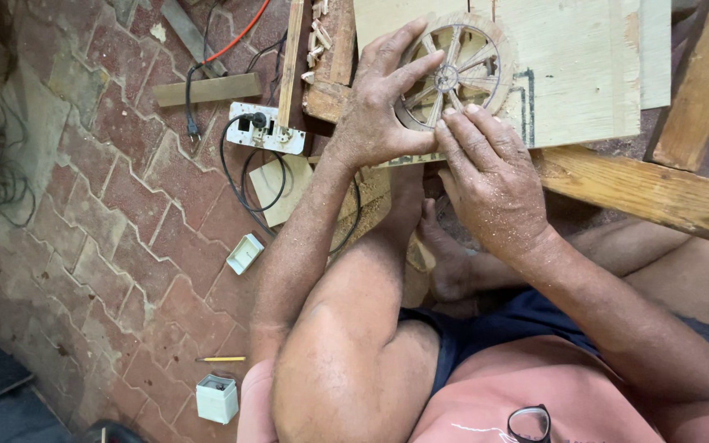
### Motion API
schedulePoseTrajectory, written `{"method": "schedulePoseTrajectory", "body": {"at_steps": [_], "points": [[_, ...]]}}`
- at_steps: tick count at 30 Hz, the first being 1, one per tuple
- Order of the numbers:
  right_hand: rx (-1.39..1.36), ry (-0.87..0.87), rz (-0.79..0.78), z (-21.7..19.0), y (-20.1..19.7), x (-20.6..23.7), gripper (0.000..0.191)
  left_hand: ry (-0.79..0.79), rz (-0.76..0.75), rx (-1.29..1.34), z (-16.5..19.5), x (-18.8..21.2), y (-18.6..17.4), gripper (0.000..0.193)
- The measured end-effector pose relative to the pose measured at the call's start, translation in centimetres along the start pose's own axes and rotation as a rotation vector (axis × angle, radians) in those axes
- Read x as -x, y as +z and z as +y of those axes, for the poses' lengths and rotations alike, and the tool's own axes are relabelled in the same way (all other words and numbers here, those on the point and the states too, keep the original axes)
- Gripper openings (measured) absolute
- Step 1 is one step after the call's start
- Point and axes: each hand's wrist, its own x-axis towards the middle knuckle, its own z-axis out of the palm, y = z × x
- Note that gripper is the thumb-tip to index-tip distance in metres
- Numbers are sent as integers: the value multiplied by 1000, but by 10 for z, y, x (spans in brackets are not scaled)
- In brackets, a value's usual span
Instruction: The person sits on the floor holding a small wooden spoked wheel and rubs and turns its spokes and rim by hand, working the surface of the wheel against a board on the workbench. They rotate the wheel repeatedly to treat different spokes and the outer rim.
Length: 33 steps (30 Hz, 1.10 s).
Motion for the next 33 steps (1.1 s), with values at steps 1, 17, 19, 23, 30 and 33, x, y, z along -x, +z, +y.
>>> {"method": "schedulePoseTrajectory", "body": {"at_steps": [1,17,19,23,30,33], "points": [[-5,-1,-1,0,0,0,50,-2,-2,1,0,0,0,83],[6,-14,9,-2,-2,-3,51,-24,-2,1,3,1,-4,84],[-3,-12,9,-2,-1,-3,50,-29,1,-6,3,1,-4,83],[10,-8,7,0,-2,-3,51,-17,1,4,2,-1,-3,84],[29,-16,-5,1,-1,-2,50,-8,-1,3,1,0,-1,84],[41,-27,-8,2,0,-2,50,-7,0,-4,-1,0,0,85]]}}
